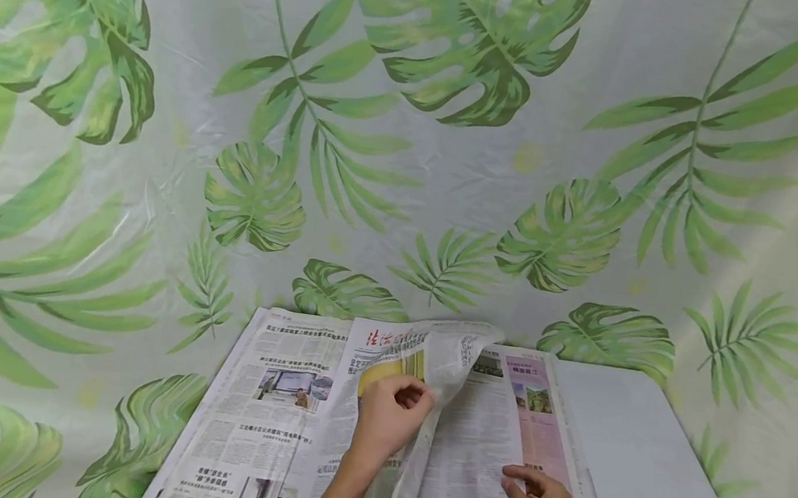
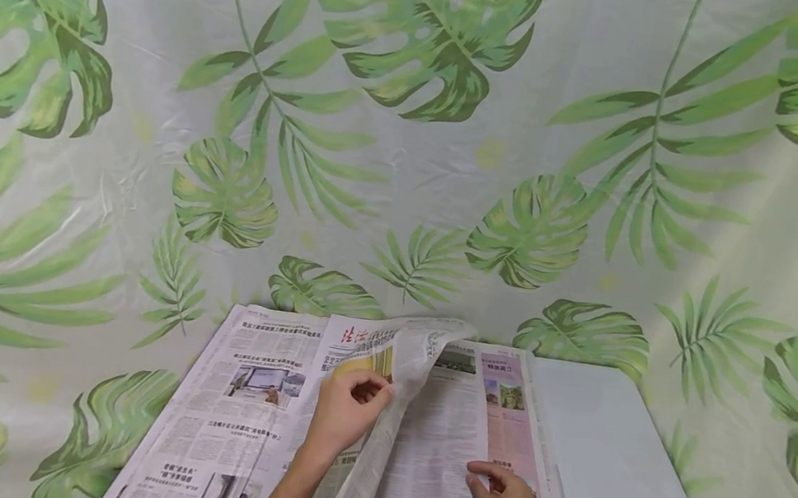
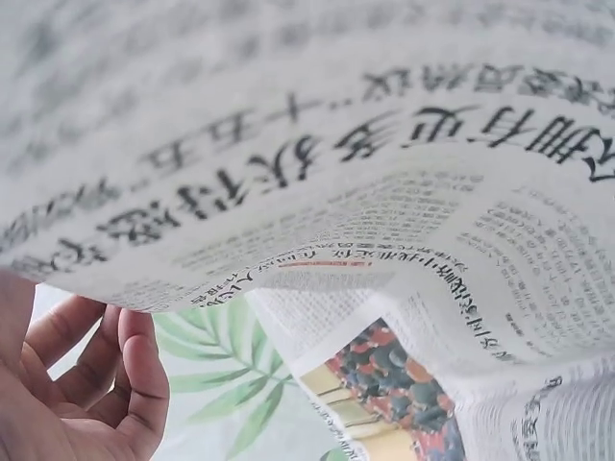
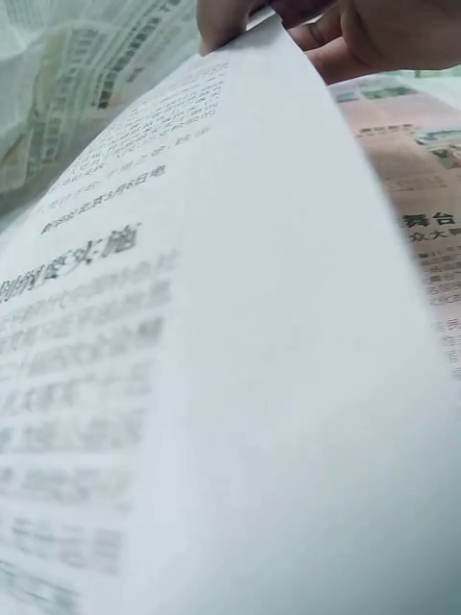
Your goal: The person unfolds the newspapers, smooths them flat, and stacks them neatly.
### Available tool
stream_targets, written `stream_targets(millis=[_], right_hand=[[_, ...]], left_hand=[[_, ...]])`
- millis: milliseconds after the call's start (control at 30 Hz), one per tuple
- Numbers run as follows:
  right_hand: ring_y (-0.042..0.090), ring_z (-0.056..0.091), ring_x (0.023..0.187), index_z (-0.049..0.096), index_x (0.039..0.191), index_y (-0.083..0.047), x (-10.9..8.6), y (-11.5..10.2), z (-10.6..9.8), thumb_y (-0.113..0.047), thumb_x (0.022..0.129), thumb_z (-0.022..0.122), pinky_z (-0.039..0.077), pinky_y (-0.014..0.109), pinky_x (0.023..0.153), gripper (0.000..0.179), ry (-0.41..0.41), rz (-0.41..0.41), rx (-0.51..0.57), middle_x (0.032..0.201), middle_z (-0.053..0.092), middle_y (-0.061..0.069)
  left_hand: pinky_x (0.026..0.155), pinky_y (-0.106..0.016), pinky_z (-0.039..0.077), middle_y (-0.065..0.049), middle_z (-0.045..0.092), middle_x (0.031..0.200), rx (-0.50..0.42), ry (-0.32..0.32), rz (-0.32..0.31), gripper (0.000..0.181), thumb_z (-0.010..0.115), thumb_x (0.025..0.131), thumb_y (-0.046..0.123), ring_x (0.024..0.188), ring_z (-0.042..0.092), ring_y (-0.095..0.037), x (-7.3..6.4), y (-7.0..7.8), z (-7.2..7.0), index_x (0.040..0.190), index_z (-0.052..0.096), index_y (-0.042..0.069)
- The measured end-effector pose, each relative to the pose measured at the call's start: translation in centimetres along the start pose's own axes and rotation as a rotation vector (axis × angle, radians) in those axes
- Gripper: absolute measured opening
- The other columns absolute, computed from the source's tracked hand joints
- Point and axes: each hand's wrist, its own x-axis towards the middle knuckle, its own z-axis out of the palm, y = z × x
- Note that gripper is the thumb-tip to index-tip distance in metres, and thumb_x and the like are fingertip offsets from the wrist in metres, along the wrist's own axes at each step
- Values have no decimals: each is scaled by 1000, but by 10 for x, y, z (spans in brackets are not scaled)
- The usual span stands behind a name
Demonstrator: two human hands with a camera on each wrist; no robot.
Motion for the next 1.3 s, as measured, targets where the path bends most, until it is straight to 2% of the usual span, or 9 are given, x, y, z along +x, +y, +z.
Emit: stream_targets(millis=[67,167,300,400,500,633,933,1167,1300], right_hand=[[12,64,104,81,108,-18,0,1,-1,-20,92,79,49,22,74,16,9,6,-1,125,72,11],[30,64,123,80,109,-17,-1,2,-4,-21,93,78,56,33,89,17,1,26,19,131,70,14],[41,47,143,79,113,-14,-2,2,-7,-23,94,77,49,53,108,21,-15,70,84,141,63,19],[34,55,135,80,113,-14,-2,3,-9,-23,93,78,54,40,101,21,5,80,96,139,65,17],[13,63,116,80,111,-16,0,5,-10,-22,92,79,54,23,84,19,39,53,58,131,70,12],[-5,61,98,81,108,-16,2,10,-12,-22,91,80,52,17,76,18,65,2,23,124,74,10],[-7,62,89,81,107,-16,1,14,-19,-24,91,81,53,19,71,18,96,12,39,121,75,9],[-14,58,98,81,108,-17,2,18,-23,-26,91,80,53,16,75,19,94,-11,19,121,75,10],[-7,60,104,81,109,-19,2,21,-25,-29,92,79,53,16,78,20,83,7,-4,123,75,8]], left_hand=[[62,-21,55,5,70,72,1,6,13,8,76,88,14,62,62,-4,1,1,-3,82,78,19],[62,-21,55,5,70,72,-3,15,31,9,76,87,12,62,62,-4,2,3,-9,82,79,18],[61,-22,55,5,70,71,12,41,43,10,75,87,12,61,62,-4,4,4,-15,82,79,19],[62,-21,55,6,70,72,30,52,31,9,76,88,14,62,63,-4,5,4,-21,83,79,21],[63,-22,56,7,71,73,37,49,17,7,77,89,17,63,63,-4,6,3,-26,84,80,21],[64,-22,56,7,71,74,46,49,12,5,78,90,21,64,64,-4,8,4,-35,86,81,18],[65,-22,55,7,71,76,108,54,-2,7,78,91,22,67,63,-4,8,3,-57,90,80,15],[66,-22,55,6,71,79,145,45,-6,5,76,92,16,69,64,-5,7,1,-71,94,80,15],[68,-22,56,6,72,82,160,14,-7,7,75,94,18,72,65,-5,5,-2,-76,99,79,15]])
